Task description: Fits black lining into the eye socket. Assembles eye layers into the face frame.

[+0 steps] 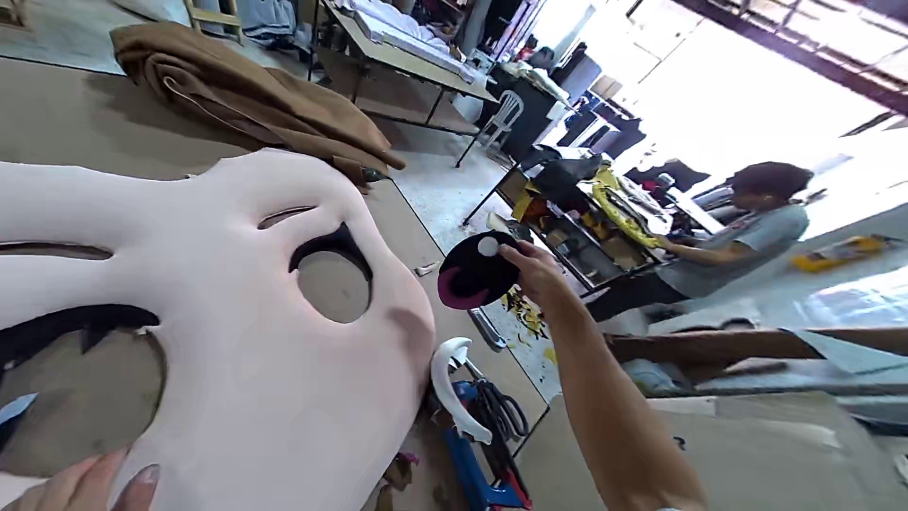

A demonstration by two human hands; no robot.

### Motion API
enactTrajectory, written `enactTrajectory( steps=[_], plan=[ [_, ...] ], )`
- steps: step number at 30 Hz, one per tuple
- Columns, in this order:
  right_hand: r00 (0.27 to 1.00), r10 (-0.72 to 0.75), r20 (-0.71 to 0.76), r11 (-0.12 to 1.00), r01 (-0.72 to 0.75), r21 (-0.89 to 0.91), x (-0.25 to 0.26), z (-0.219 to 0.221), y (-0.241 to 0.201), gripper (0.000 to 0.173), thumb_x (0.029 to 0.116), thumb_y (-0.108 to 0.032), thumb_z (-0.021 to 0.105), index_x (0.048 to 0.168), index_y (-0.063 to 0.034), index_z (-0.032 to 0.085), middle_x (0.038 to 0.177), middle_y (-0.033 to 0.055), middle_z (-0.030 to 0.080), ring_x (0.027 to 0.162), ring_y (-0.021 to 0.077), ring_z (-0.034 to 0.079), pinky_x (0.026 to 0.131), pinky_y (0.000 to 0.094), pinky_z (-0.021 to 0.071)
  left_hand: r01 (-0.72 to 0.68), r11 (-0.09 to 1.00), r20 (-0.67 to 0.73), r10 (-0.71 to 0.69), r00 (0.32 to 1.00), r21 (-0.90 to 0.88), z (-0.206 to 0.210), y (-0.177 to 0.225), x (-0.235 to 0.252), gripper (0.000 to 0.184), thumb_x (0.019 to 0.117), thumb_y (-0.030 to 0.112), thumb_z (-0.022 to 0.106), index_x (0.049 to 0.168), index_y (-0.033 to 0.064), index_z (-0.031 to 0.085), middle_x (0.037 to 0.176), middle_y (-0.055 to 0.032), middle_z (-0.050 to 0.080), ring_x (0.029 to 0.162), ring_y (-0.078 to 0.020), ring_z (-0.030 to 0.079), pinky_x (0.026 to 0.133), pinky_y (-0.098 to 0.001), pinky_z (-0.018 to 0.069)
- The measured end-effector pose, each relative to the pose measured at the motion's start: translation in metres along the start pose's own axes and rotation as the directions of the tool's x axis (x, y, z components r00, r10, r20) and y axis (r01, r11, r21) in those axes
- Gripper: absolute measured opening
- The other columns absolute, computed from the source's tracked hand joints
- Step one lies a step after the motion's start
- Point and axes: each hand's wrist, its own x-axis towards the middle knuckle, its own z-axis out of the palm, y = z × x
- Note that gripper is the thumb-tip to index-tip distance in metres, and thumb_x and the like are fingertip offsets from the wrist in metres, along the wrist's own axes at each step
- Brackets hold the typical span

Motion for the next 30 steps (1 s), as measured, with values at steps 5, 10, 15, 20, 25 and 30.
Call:
enactTrajectory(
  steps=[5,10,15,20,25,30],
  plan=[
    [0.983,-0.044,0.179,0.997,0.030,0.077,-0.019,0.094,-0.045,0.020,0.1040,-0.023,0.059,0.111,-0.0071,0.068,0.092,0.0027,0.073,0.082,0.0119,0.070,0.077,0.0350,0.0616,-0.031,0.998,-0.283,0.045,0.958,0.051,-0.010,-0.013,0.021,0.056,0.0990,0.046,0.046,0.133,0.0058,0.065,0.134,-0.0251,0.061,0.125,-0.0477,0.058,0.100,-0.0683,0.0446],
    [0.910,-0.102,0.403,0.985,0.035,0.169,-0.048,0.258,-0.050,0.014,0.1048,-0.019,0.057,0.111,-0.0117,0.068,0.092,-0.0031,0.072,0.081,0.0064,0.069,0.076,0.0296,0.0613,0.023,0.986,-0.110,-0.005,0.994,0.165,-0.027,-0.066,0.040,0.068,0.0993,0.052,0.050,0.149,0.0059,0.053,0.161,-0.0158,0.041,0.153,-0.0366,0.028,0.123,-0.0632,0.0198],
    [0.752,-0.166,0.638,0.985,0.094,0.145,-0.088,0.422,-0.044,0.027,0.1056,-0.021,0.055,0.127,-0.0082,0.066,0.102,0.0067,0.074,0.089,0.0153,0.071,0.082,0.0397,0.0605,-0.025,0.967,0.024,0.019,1.000,0.253,-0.032,-0.077,0.025,0.061,0.1038,0.052,0.033,0.135,0.0113,0.066,0.154,-0.0064,0.052,0.152,-0.0234,0.035,0.126,-0.0549,0.0196],
    [0.606,-0.197,0.771,0.975,0.200,0.092,-0.101,0.533,-0.024,0.026,0.1045,-0.024,0.059,0.122,-0.0103,0.072,0.104,0.0044,0.076,0.094,0.0117,0.071,0.087,0.0376,0.0592,-0.032,0.984,-0.155,0.060,0.986,0.174,-0.017,-0.091,0.023,0.053,0.1017,0.045,0.033,0.118,0.0156,0.074,0.141,-0.0016,0.064,0.147,-0.0209,0.043,0.126,-0.0508,0.0250],
    [0.572,-0.402,0.715,0.729,0.672,-0.128,-0.103,0.544,-0.003,0.030,0.1046,-0.030,0.056,0.120,-0.0122,0.075,0.107,0.0072,0.073,0.099,0.0190,0.070,0.085,0.0428,0.0574,0.043,0.994,-0.317,-0.011,0.948,0.097,-0.016,-0.089,0.031,0.043,0.0970,0.037,0.044,0.121,0.0166,0.072,0.132,0.0008,0.069,0.137,-0.0184,0.054,0.118,-0.0461,0.0377],
    [0.611,-0.477,0.632,0.611,0.747,-0.261,-0.094,0.494,0.004,0.029,0.1008,-0.017,0.060,0.126,-0.0139,0.073,0.127,0.0094,0.066,0.116,0.0249,0.063,0.094,0.0446,0.0559,0.010,0.999,-0.254,0.001,0.967,0.039,-0.030,-0.090,0.063,0.066,0.0822,0.026,0.054,0.147,0.0185,0.055,0.152,0.0014,0.053,0.143,-0.0207,0.046,0.112,-0.0502,0.0405]
  ],
)
